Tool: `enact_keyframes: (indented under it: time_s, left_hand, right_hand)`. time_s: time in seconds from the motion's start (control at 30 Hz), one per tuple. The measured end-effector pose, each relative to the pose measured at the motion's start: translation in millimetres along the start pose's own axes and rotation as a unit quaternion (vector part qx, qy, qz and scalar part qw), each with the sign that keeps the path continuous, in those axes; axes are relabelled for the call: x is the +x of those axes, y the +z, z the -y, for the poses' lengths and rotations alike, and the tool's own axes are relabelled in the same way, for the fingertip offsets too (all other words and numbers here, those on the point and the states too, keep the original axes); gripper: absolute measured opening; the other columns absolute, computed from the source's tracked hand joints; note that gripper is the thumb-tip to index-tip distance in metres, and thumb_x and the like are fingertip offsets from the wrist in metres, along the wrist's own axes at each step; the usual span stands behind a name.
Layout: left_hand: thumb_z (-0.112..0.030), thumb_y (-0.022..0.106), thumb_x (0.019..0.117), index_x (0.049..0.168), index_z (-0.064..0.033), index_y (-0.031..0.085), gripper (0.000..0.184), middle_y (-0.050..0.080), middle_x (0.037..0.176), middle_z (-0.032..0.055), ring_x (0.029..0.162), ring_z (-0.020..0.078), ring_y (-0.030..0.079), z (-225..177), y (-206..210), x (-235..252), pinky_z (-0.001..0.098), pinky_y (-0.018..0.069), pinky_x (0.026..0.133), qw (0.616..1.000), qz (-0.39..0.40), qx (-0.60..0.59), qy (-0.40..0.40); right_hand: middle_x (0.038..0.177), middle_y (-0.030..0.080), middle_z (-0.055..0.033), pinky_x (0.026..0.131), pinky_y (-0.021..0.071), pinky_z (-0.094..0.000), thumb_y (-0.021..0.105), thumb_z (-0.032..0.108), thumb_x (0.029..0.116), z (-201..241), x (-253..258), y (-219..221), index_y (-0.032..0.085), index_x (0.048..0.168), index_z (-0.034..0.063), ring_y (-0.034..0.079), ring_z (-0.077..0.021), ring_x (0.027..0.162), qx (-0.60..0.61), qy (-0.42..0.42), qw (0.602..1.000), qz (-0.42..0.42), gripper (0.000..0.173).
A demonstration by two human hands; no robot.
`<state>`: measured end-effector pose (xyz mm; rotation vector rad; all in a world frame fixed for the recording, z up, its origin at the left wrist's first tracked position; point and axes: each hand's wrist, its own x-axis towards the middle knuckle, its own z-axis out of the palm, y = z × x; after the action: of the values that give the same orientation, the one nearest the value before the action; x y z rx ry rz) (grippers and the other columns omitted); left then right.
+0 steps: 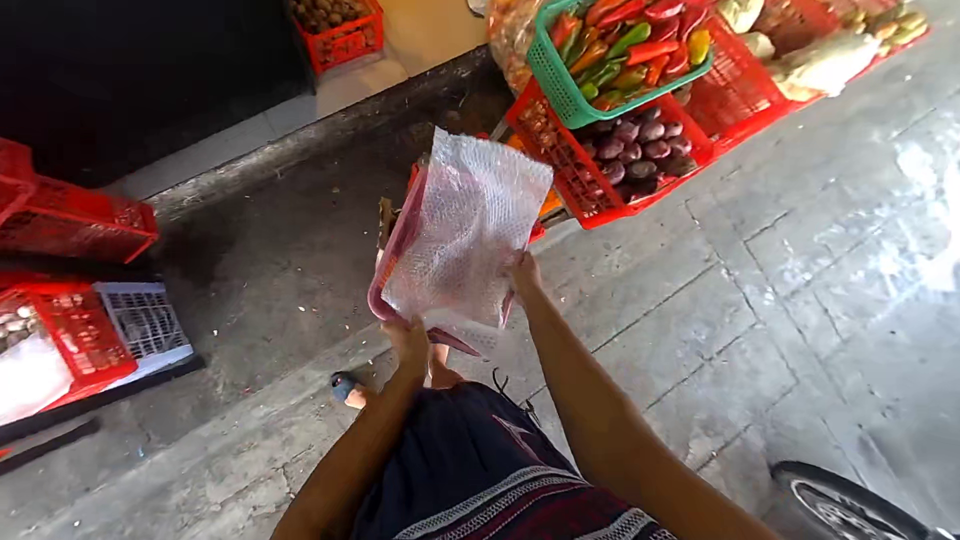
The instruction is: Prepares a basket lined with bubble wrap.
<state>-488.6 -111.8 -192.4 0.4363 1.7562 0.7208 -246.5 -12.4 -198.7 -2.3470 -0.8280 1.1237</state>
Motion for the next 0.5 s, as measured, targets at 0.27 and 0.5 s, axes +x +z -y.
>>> enact_keyframes:
  time_s: [0.27,0.5]
  left_hand:
    - [-0.026,0.074,0.0865,0.144,0.014,0.039,0.078,0.04,0.145,0.0423,0.131,0.0584,0.043,-20,-11,-18,0.0688,0.0363,0.105,0.911,-0.179,0.255,0.272]
    - [-0.029,0.064,0.0973,0.157,0.0058,0.024,0.081,0.028,0.161,0.0292,0.144,0.0404,0.042,-48,46,18,0.0489,0.0401,0.116,0.828,0.097,0.552,0.024]
  right_hand:
    - [0.139,0.057,-0.0307,0.102,0.0489,-0.062,0.069,0.004,0.0912,-33,58,-5,0.022,0.163,0.0078,0.061,-0.0461,0.123,-0.066,0.036,0.994,0.079,0.086]
    - [0.128,0.066,-0.0277,0.098,0.0511,-0.0605,0.047,0.03,0.1096,-18,59,5,0.006,0.167,0.0222,0.068,-0.0452,0.111,-0.103,-0.004,0.99,0.094,0.071]
